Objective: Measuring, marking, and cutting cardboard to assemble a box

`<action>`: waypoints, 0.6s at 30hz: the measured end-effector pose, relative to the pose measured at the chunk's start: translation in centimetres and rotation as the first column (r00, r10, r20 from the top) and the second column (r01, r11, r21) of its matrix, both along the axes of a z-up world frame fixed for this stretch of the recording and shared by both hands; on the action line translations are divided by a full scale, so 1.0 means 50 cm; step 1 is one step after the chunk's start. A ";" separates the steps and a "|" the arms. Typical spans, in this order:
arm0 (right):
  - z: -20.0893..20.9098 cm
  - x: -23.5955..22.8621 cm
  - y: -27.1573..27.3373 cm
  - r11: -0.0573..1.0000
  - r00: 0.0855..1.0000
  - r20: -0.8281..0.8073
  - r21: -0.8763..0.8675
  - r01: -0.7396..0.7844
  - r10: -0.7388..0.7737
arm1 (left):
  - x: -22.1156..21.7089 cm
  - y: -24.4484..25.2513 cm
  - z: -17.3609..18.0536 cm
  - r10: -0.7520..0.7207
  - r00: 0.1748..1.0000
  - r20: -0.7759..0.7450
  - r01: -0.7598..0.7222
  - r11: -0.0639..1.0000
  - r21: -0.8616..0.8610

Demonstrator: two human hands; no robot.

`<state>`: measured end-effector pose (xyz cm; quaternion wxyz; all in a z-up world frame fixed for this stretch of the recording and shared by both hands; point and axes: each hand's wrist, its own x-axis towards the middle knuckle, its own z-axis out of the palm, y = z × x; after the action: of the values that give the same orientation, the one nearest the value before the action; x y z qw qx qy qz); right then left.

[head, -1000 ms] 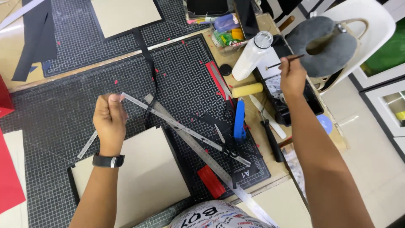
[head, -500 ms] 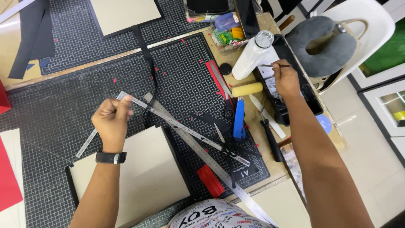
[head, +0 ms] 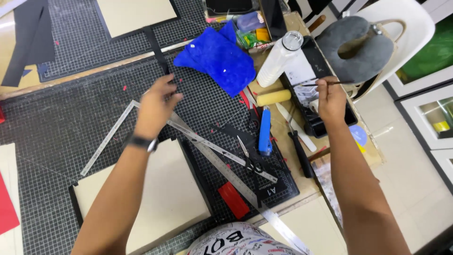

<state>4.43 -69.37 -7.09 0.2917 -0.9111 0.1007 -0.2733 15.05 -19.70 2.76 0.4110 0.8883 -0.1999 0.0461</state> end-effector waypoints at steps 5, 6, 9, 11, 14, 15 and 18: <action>0.024 -0.015 0.032 0.996 0.996 -0.062 -0.053 -0.066 0.062 | 0.112 -0.169 -0.116 -0.049 0.999 0.018 0.034 0.878 0.477; 0.030 -0.016 0.036 0.998 0.998 -0.035 -0.042 -0.044 0.043 | 0.121 -0.208 -0.124 -0.039 0.999 0.002 0.033 0.850 0.525; 0.005 -0.018 0.030 0.998 0.995 -0.079 0.013 -0.057 0.057 | 0.147 -0.297 -0.175 0.059 0.997 -0.040 -0.021 0.785 0.619; -0.002 -0.029 0.021 0.998 0.999 -0.033 0.057 -0.005 0.007 | 0.143 -0.325 -0.233 0.045 0.998 -0.032 -0.011 0.730 0.684; -0.005 -0.032 0.023 0.993 0.998 -0.018 0.102 0.062 -0.061 | 0.182 -0.354 -0.310 0.027 1.000 0.007 -0.023 0.651 0.759; -0.007 -0.031 0.028 0.992 0.997 -0.040 0.101 0.077 -0.073 | 0.199 -0.359 -0.334 0.026 0.999 0.042 -0.049 0.633 0.772; 0.011 -0.030 0.050 1.000 0.999 -0.039 0.007 0.001 -0.001 | 0.239 -0.337 -0.398 -0.041 0.984 0.173 -0.073 0.793 0.605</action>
<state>2.93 -66.87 -6.56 0.2929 -0.9151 0.1077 -0.2554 27.02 -36.56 -17.15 0.0835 0.9672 -0.2320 0.0615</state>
